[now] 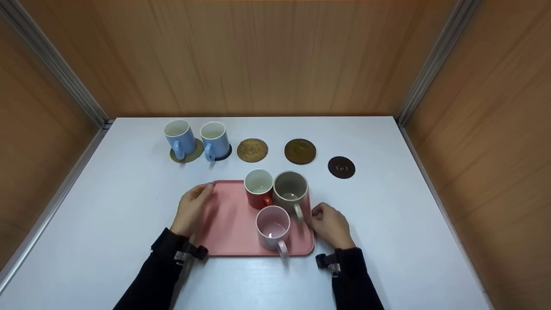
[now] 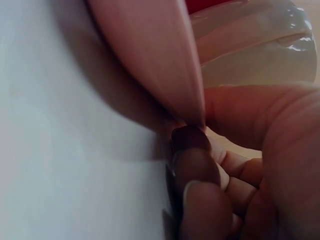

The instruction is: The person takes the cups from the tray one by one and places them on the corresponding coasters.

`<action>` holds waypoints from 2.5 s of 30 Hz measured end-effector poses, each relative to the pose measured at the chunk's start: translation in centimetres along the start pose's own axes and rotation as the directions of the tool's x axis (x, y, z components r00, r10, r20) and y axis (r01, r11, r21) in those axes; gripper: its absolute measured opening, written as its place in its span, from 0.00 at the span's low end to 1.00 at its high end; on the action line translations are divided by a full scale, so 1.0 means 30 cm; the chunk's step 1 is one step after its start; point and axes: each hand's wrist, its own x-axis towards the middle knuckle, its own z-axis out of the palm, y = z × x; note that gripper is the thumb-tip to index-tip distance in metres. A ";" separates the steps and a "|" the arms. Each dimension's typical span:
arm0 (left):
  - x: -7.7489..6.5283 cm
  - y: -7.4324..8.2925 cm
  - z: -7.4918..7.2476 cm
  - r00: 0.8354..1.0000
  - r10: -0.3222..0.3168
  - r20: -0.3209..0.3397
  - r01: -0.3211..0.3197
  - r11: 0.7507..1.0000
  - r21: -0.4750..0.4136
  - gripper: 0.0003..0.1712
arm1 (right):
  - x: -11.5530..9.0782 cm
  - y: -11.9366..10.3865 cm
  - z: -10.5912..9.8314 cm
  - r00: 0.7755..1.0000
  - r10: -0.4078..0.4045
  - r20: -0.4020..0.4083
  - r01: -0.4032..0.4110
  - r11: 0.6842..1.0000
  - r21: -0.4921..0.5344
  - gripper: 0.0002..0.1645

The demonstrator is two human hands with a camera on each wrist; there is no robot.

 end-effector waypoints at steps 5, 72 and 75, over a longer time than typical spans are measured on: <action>-0.083 0.036 0.044 0.989 0.147 0.033 -0.150 0.984 0.094 0.26 | -0.005 0.009 -0.005 1.000 0.009 -0.001 -0.009 1.000 0.005 0.15; -0.334 0.054 0.258 0.937 0.139 0.321 -0.173 0.982 0.080 0.17 | 0.006 0.003 -0.003 1.000 -0.007 0.009 0.007 1.000 -0.002 0.15; -0.332 0.057 0.260 0.930 0.186 0.318 -0.216 0.974 0.063 0.19 | 0.007 0.002 -0.001 1.000 -0.005 0.005 0.005 1.000 -0.012 0.14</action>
